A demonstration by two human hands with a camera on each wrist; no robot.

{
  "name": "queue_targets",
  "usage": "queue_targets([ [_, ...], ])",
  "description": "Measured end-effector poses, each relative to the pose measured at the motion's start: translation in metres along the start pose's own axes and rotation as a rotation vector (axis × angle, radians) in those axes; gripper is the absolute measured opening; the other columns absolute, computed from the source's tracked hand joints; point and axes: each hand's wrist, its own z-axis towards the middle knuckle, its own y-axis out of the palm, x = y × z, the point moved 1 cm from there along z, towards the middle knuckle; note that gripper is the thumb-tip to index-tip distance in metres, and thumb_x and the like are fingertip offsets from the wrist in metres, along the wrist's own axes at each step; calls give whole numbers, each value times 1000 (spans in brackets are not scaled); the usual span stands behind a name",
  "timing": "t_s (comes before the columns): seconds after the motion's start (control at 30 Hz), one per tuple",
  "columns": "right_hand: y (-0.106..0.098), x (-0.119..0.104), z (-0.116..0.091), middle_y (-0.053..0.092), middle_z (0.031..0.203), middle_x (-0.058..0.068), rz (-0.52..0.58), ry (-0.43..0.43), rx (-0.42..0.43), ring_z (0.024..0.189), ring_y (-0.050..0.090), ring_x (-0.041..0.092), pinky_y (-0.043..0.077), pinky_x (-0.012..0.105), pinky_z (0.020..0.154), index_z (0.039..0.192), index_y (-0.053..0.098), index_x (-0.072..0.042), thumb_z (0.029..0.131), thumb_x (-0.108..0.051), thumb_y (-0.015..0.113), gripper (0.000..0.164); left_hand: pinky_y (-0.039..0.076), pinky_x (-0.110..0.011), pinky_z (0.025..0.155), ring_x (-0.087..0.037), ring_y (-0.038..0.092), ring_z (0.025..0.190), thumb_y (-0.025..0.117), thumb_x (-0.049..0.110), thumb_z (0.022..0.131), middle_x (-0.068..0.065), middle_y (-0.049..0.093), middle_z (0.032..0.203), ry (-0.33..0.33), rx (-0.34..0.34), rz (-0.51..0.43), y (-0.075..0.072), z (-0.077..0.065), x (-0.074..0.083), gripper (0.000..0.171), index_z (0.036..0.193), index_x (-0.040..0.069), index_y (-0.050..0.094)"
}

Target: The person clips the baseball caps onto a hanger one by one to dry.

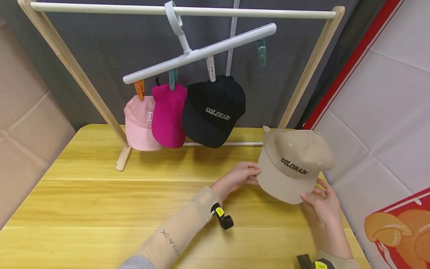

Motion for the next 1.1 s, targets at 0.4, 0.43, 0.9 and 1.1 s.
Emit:
queue_targets([
  [0.4,11,-17,9,58,91,-9,48,-72,-26,75,60,4,54,20,63,119,44,-25,79,14,69,61,56,-42,74,-15,63,62,57,4,95,-9,67,77,49,41,91,-3,-8,18,13,99,-6,65],
  [0.43,11,-18,9,57,93,-9,42,-77,-31,75,60,4,54,20,63,120,44,-24,79,14,69,61,55,-43,75,-15,63,61,57,4,95,-9,67,77,56,43,97,-3,-9,20,13,98,-6,65],
  [0.9,19,-41,10,50,102,-3,44,-87,-87,80,62,4,54,20,67,136,34,-13,81,12,69,70,56,-43,69,-16,63,58,57,0,95,-21,69,85,105,46,95,-1,-21,48,10,93,-9,61],
  [1.1,24,-52,10,48,105,0,35,-113,-108,81,61,4,53,19,68,142,28,-8,81,10,70,76,56,-43,69,-16,62,57,54,-2,95,-29,67,90,129,39,106,-2,-30,61,10,91,-10,59],
])
